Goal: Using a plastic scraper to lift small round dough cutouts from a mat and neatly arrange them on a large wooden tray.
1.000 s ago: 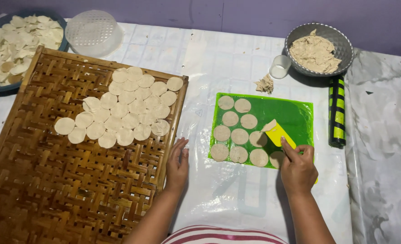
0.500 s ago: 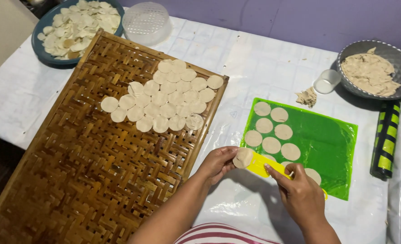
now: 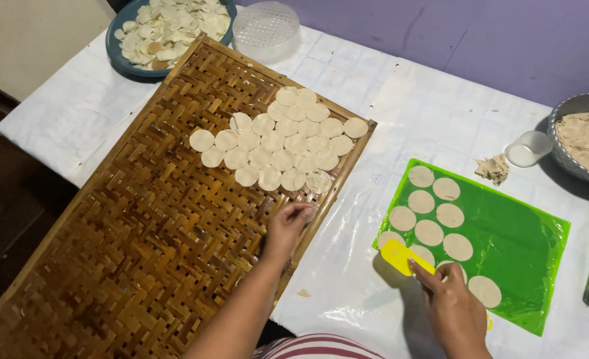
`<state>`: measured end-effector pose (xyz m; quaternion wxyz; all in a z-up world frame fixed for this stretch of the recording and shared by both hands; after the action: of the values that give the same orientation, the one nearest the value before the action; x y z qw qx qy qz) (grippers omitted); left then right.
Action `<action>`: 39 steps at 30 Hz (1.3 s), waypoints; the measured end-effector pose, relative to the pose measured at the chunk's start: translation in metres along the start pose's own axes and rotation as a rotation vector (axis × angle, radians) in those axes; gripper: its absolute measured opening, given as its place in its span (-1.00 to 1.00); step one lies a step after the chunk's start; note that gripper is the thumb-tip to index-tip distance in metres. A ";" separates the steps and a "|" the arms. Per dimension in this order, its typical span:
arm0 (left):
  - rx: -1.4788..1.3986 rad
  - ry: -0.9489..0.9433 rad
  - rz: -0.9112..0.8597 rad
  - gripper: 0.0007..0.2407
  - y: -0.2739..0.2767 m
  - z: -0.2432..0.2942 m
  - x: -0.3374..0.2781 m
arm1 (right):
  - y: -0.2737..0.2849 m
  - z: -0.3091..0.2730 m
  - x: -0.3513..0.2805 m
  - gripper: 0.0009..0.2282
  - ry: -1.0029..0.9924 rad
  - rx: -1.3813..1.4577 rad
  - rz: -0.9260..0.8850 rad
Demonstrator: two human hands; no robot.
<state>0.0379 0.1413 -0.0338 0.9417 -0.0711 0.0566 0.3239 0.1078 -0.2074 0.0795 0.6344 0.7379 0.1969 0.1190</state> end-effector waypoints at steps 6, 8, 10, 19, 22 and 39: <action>0.321 -0.011 0.213 -0.87 0.087 0.057 -0.002 | -0.009 0.011 0.002 -0.67 -0.046 0.003 0.004; 0.398 0.026 0.283 -0.87 0.113 0.062 0.007 | -0.011 0.012 0.003 -0.63 -0.042 0.009 -0.016; 0.476 0.064 0.351 -0.87 0.132 0.070 0.015 | -0.015 0.014 0.003 -0.60 -0.041 0.015 -0.034; 0.634 -0.118 0.592 -0.90 0.173 0.099 0.047 | -0.019 0.019 0.003 -0.61 -0.073 0.030 -0.043; 0.715 -0.140 0.651 -0.91 0.176 0.109 0.052 | -0.019 0.018 0.002 -0.60 -0.037 0.060 -0.001; 0.782 -0.067 0.779 -0.94 0.199 0.093 0.073 | -0.014 0.021 -0.003 -0.61 -0.030 0.099 -0.010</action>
<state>-0.0223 0.3564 0.0275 0.7097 0.3205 0.1646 0.6054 0.1118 -0.2257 0.0622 0.6005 0.7692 0.1969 0.0949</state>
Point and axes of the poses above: each hand's wrist, its own x-axis towards the middle knuckle, its own y-axis out of the back of the hand, z = x × y, the point moved 7 cm from there along x, towards the middle knuckle, and after that the axes turned 1 degree about -z, right-handed, at the moved point
